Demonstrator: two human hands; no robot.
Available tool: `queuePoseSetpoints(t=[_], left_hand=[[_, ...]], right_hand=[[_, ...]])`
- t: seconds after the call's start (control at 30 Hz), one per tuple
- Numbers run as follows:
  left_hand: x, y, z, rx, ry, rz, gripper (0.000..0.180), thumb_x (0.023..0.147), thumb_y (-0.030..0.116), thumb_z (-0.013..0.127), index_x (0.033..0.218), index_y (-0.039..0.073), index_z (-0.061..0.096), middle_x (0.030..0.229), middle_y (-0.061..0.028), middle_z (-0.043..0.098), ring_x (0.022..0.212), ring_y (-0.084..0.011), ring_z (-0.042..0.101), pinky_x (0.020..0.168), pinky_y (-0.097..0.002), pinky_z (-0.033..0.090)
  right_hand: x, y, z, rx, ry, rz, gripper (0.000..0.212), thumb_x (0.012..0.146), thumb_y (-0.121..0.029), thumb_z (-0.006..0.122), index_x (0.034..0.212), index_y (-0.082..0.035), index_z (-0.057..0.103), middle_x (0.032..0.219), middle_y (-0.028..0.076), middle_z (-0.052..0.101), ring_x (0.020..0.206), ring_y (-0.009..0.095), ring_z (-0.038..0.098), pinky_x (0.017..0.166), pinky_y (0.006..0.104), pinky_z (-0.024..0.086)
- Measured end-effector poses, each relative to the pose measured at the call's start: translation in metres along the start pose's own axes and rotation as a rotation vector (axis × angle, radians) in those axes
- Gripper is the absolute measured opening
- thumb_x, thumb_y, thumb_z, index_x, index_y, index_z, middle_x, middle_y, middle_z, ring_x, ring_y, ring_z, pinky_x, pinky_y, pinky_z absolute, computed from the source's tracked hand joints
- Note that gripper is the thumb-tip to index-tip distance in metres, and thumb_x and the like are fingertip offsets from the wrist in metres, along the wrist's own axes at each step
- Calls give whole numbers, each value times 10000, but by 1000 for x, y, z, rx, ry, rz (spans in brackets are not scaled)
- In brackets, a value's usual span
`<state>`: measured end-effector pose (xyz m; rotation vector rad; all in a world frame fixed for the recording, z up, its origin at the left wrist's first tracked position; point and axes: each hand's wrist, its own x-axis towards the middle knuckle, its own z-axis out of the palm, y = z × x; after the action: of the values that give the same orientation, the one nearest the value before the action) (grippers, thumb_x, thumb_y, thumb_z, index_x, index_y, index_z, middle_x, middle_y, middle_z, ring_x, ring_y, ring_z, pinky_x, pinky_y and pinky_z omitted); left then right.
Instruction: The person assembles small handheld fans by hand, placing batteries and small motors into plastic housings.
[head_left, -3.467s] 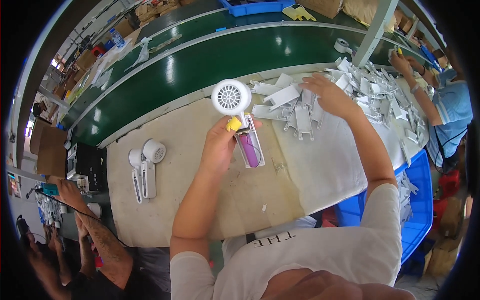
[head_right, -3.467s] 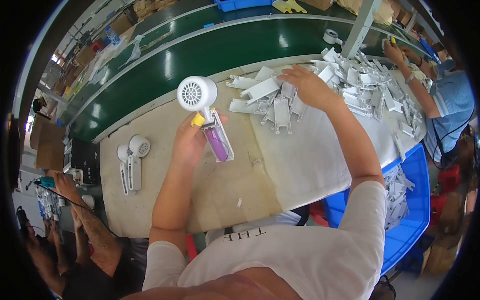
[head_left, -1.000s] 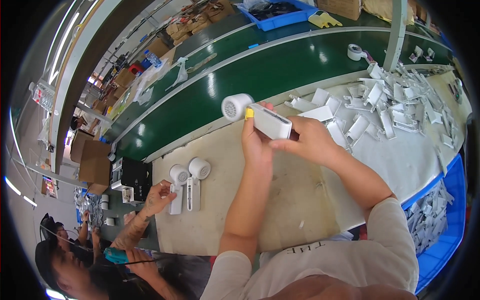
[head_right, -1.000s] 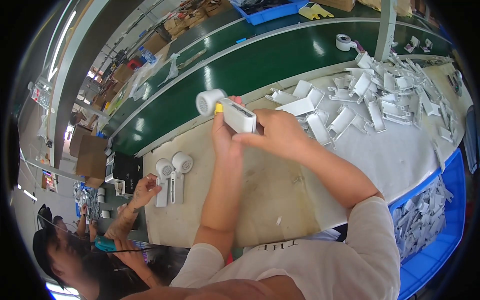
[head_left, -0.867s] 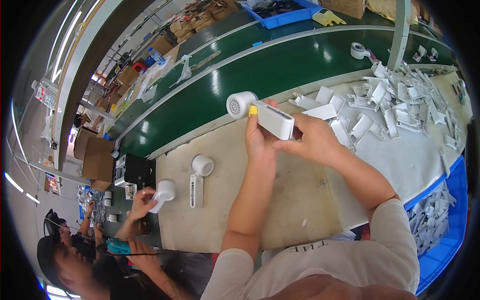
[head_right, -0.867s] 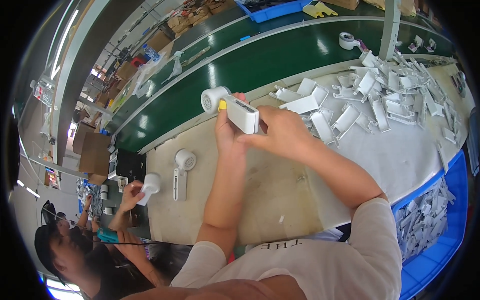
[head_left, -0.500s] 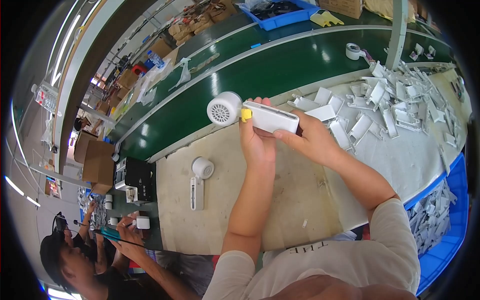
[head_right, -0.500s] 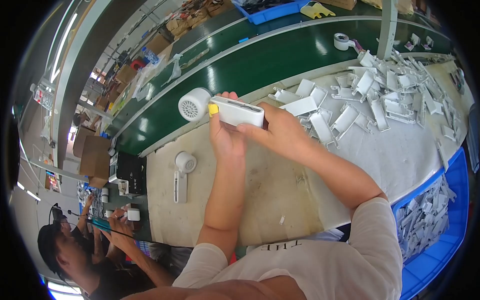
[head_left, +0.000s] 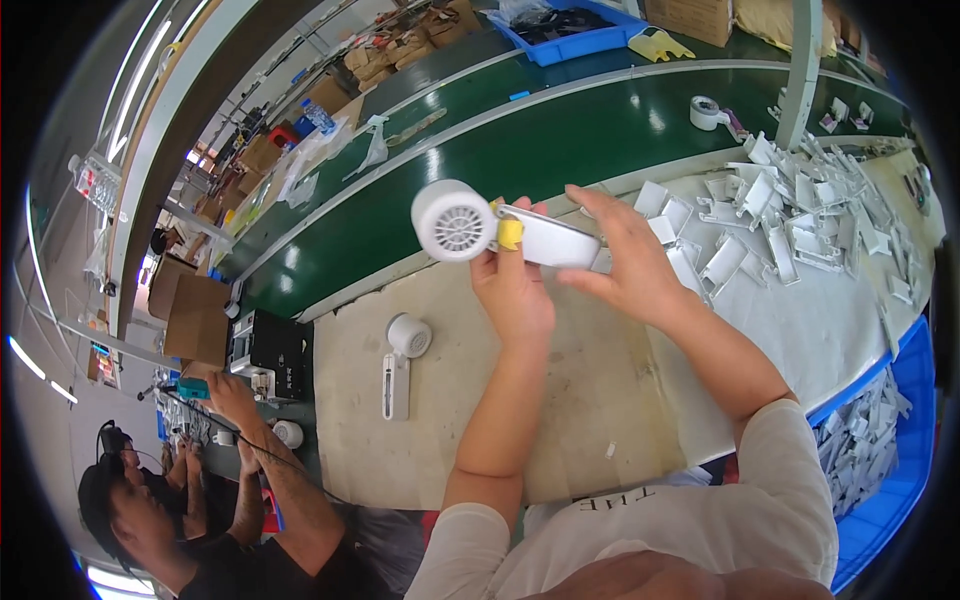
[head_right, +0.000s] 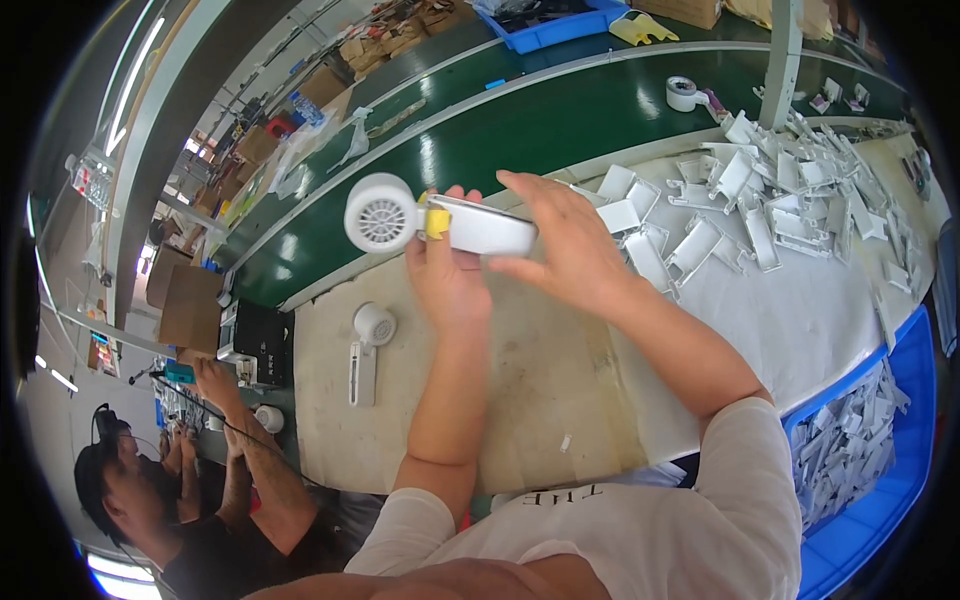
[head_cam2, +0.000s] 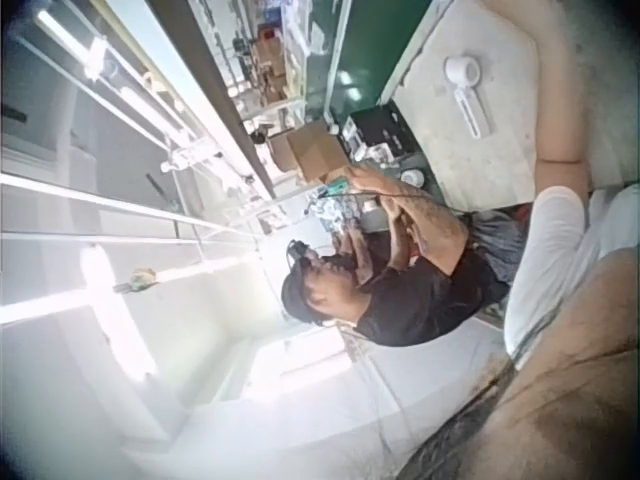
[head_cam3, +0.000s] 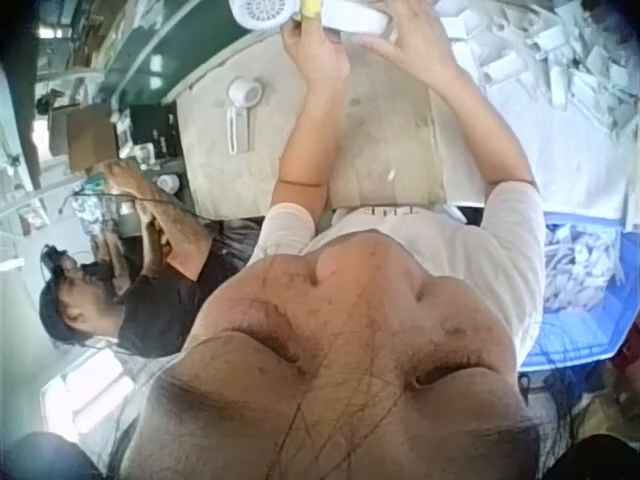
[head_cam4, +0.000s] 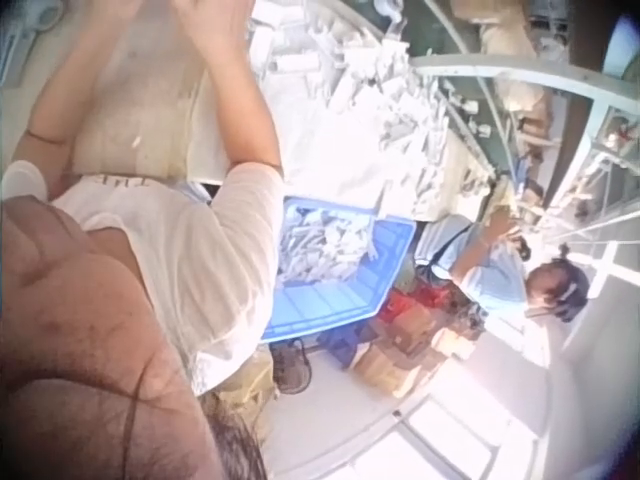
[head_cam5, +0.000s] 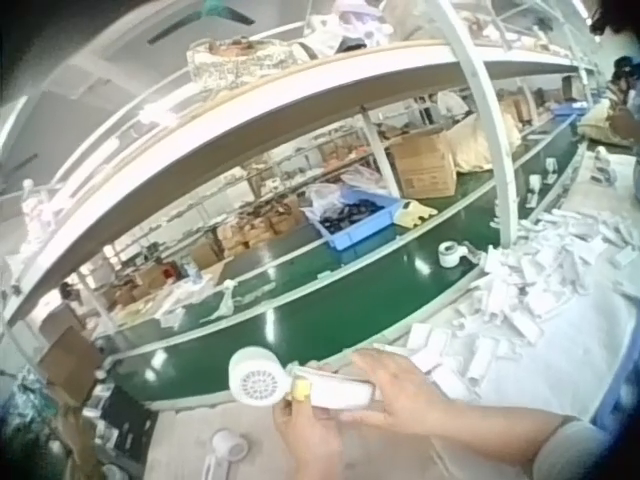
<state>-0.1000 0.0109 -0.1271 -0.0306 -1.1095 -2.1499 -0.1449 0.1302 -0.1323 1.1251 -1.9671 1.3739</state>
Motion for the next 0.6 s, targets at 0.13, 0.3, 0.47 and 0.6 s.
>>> queuePoseSetpoints(t=[0.13, 0.3, 0.47, 0.6], left_hand=[[-7, -5, 4, -53, 38, -134, 339, 853, 172, 550, 1140, 10, 468, 1127, -137, 525, 1028, -219, 531, 880, -354, 432], [-2, 0, -2, -274, 26, -352, 334, 882, 208, 486, 1152, 12, 468, 1174, -129, 501, 1098, -210, 474, 937, -351, 362], [-5, -2, 1, -231, -53, -349, 336, 880, 193, 485, 1165, 15, 459, 1170, -123, 506, 1095, -204, 477, 941, -351, 356], [6, -8, -12, -224, 7, -331, 322, 890, 207, 457, 1165, 38, 448, 1174, -107, 509, 1104, -218, 477, 914, -346, 388]], right_hand=[[-3, 0, 0, -275, -138, -111, 596, 679, -180, 682, 1192, -29, 418, 1130, 130, 525, 1047, 303, 498, 905, 398, 381], [-2, 9, 4, -359, -40, -268, 532, 667, -105, 661, 1151, -36, 453, 1131, 124, 531, 1041, 306, 504, 907, 411, 380], [-3, 18, 0, -42, 28, -221, 517, 616, -67, 675, 1095, -63, 481, 1096, 106, 554, 1007, 296, 522, 859, 392, 403], [1, 17, -2, -179, -16, -290, 537, 599, -55, 674, 1100, -70, 482, 1066, 97, 563, 1004, 304, 519, 839, 388, 405]])
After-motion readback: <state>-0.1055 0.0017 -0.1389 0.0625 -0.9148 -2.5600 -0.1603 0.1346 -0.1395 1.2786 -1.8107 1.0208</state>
